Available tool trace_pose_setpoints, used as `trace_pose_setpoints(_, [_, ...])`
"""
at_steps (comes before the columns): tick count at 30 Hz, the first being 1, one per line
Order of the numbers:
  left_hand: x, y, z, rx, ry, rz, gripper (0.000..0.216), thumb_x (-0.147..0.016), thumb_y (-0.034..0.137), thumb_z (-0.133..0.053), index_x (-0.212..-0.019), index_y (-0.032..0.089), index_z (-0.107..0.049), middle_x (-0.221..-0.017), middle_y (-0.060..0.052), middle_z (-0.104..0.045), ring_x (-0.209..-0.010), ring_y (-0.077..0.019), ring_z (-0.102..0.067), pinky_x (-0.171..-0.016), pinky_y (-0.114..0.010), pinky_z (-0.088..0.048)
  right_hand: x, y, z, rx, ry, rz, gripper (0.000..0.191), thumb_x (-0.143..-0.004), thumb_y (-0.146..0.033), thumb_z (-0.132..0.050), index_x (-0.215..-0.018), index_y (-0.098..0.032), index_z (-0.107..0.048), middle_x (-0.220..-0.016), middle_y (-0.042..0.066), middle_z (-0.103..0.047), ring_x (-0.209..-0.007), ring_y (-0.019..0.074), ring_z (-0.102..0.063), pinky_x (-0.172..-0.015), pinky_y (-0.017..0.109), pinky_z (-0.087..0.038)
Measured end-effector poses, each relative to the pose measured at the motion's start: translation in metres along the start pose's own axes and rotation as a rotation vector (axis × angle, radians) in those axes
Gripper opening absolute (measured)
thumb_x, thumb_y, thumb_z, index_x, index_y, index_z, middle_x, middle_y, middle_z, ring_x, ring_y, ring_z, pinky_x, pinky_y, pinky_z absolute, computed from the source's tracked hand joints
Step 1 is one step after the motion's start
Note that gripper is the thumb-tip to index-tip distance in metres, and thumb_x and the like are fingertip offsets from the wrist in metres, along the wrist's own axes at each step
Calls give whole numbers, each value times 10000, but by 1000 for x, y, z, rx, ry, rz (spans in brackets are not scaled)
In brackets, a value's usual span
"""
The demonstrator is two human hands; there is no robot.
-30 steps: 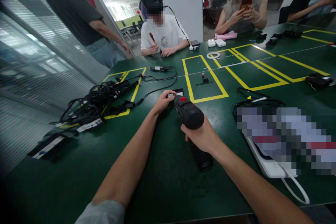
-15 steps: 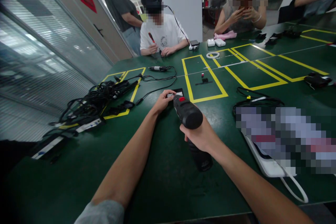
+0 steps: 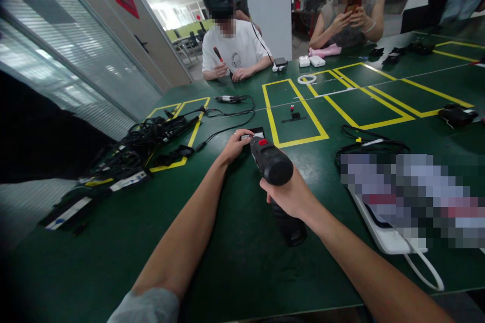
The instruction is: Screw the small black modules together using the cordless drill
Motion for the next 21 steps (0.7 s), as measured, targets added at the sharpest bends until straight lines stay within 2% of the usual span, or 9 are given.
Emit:
trace_pose_setpoints(4, [0,1,-1,-9,-2,3,215,-783,198,-545,-957,188,-671,-1052,-56,-592,-1063,-203,-515,-1024,-349,-372,0,1,0,-31,-4,28,237,-753,-209,-572,-988,-180,-560,-564,-36,-586,-500,152,-582,-523,277,-451])
trace_pose_setpoints(9, [-1,0,-1,-4,5,3,201,-782,193,-538,-929,203,-675,-1034,-46,-605,-1082,-210,-504,-1039,-360,-362,0,0,1,-45,7,28,358,-736,-199,-577,-1090,-172,-535,-561,-42,-586,-491,154,-581,-515,278,-448])
trace_pose_setpoints(21, [-3,-6,-3,-34,8,16,202,-802,199,-508,-930,207,-664,-1043,-31,-618,-1096,-189,-508,-1051,-331,-359,-5,7,-1,-71,-20,42,326,-756,-211,-570,-1075,-172,-518,-574,-46,-573,-497,150,-584,-535,284,-454])
Point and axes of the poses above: each hand's wrist, its own x-axis away from the middle knuckle, its own z-axis out of the back of the hand, y = z × x, the point moved 7 cm from there along -x, towards the middle knuckle
